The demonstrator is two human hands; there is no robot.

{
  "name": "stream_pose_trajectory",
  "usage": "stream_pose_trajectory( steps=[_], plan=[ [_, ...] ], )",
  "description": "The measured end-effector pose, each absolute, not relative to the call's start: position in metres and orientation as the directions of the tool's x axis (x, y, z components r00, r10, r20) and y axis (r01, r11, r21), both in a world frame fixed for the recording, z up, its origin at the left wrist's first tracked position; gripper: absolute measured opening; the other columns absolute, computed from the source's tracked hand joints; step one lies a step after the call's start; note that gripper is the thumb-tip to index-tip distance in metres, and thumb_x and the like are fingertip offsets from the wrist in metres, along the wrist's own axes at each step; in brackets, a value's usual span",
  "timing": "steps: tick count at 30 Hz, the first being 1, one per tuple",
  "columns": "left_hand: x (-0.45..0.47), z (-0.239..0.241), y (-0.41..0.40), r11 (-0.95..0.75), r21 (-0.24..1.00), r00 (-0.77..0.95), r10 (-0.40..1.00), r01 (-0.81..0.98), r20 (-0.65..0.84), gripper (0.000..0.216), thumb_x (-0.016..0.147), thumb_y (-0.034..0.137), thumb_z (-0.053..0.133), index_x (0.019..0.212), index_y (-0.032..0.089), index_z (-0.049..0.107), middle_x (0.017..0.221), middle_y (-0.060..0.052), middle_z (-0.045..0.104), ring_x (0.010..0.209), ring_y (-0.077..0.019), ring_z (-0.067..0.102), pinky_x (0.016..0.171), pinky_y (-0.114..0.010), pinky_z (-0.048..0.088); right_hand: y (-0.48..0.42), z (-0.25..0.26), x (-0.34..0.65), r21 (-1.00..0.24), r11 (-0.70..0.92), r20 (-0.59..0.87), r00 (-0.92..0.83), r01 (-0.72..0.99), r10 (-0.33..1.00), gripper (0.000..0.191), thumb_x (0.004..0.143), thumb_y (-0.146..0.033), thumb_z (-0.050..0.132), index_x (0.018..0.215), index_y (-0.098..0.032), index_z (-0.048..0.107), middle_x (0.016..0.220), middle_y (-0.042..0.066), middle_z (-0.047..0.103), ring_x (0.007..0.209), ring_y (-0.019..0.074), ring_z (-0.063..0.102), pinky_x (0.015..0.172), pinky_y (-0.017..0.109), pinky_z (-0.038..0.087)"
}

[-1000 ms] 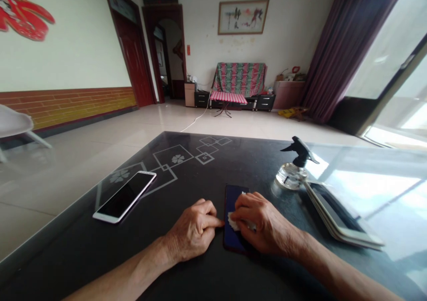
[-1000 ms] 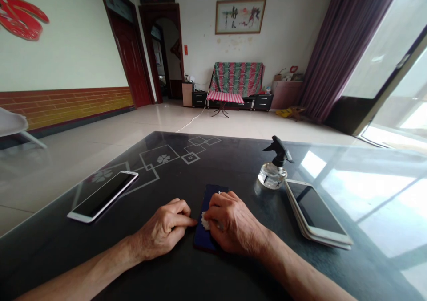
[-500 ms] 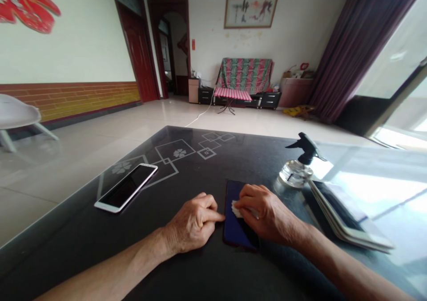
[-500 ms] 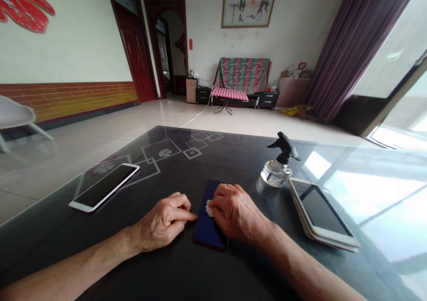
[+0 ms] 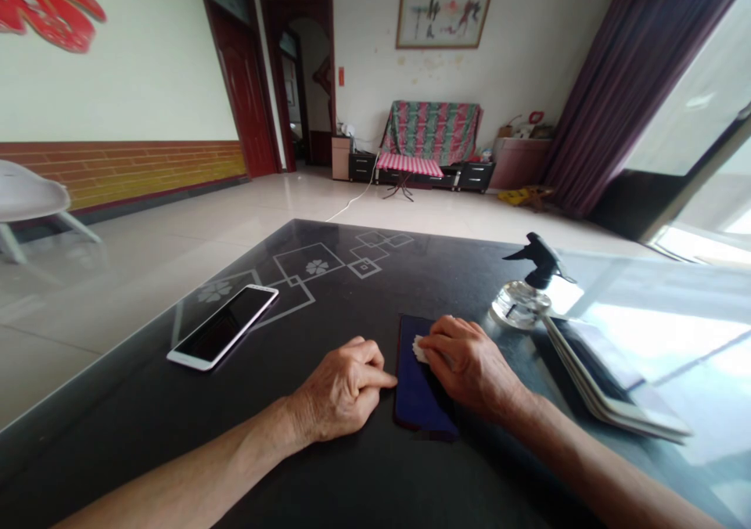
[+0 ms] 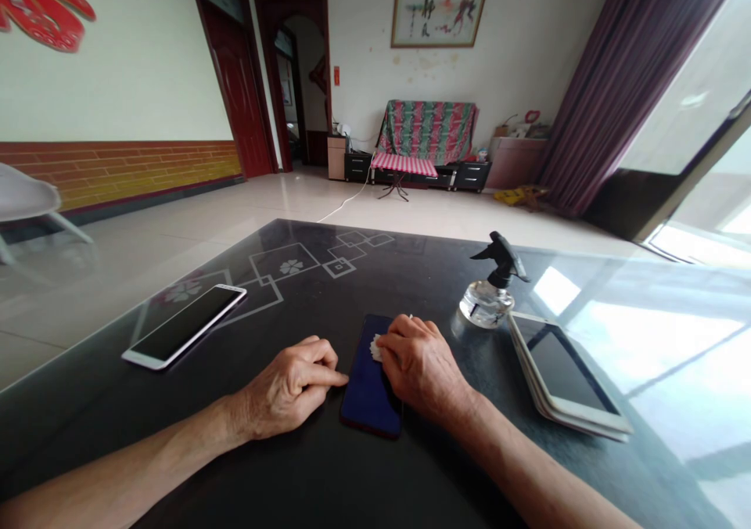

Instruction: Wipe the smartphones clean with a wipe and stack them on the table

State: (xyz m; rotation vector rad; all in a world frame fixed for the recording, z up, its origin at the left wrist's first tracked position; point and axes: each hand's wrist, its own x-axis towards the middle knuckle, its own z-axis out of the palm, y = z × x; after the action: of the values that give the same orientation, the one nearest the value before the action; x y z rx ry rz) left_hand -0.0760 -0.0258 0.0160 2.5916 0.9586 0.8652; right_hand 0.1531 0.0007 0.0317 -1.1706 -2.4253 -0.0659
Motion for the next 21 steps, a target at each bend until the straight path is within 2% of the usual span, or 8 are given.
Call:
stream_pose_trajectory(
  steps=[10, 16, 21],
  plan=[
    [-0.077, 0.016, -0.027, -0.744, 0.432, 0.618, 0.666, 0.51, 0.417, 0.042, 0.075, 0.002, 0.045, 0.095, 0.025, 0.074, 0.08, -0.002, 0.057, 0.078, -0.0155, 0.051, 0.072, -0.028, 0.043, -0.033, 0.052, 0.137, -0.243, 0.784, 0.262, -0.739, 0.571, 0.62, 0.016, 0.081, -0.016, 0.055, 0.086, -0.023, 0.069, 0.082, 0.002, 0.059, 0.075, 0.0144, 0.054, 0.074, 0.031, 0.036],
    [-0.076, 0.015, -0.027, -0.74, 0.424, 0.611, 0.671, 0.522, 0.42, 0.039, 0.075, 0.002, 0.046, 0.092, 0.024, 0.074, 0.079, -0.001, 0.057, 0.077, -0.0143, 0.052, 0.076, -0.028, 0.043, -0.01, 0.036, 0.147, -0.17, 0.656, 0.374, -0.567, 0.736, 0.733, 0.02, 0.089, -0.019, 0.049, 0.09, -0.021, 0.069, 0.086, 0.004, 0.06, 0.081, 0.0157, 0.054, 0.075, 0.031, 0.037],
    [-0.076, 0.012, -0.026, -0.738, 0.436, 0.595, 0.674, 0.516, 0.437, 0.04, 0.074, 0.001, 0.046, 0.091, 0.024, 0.074, 0.079, -0.001, 0.056, 0.077, -0.0147, 0.052, 0.075, -0.028, 0.042, -0.002, 0.033, 0.148, -0.132, 0.569, 0.386, -0.487, 0.811, 0.784, 0.022, 0.091, -0.02, 0.046, 0.092, -0.022, 0.069, 0.087, 0.005, 0.059, 0.082, 0.0164, 0.054, 0.075, 0.031, 0.036]
  ],
)
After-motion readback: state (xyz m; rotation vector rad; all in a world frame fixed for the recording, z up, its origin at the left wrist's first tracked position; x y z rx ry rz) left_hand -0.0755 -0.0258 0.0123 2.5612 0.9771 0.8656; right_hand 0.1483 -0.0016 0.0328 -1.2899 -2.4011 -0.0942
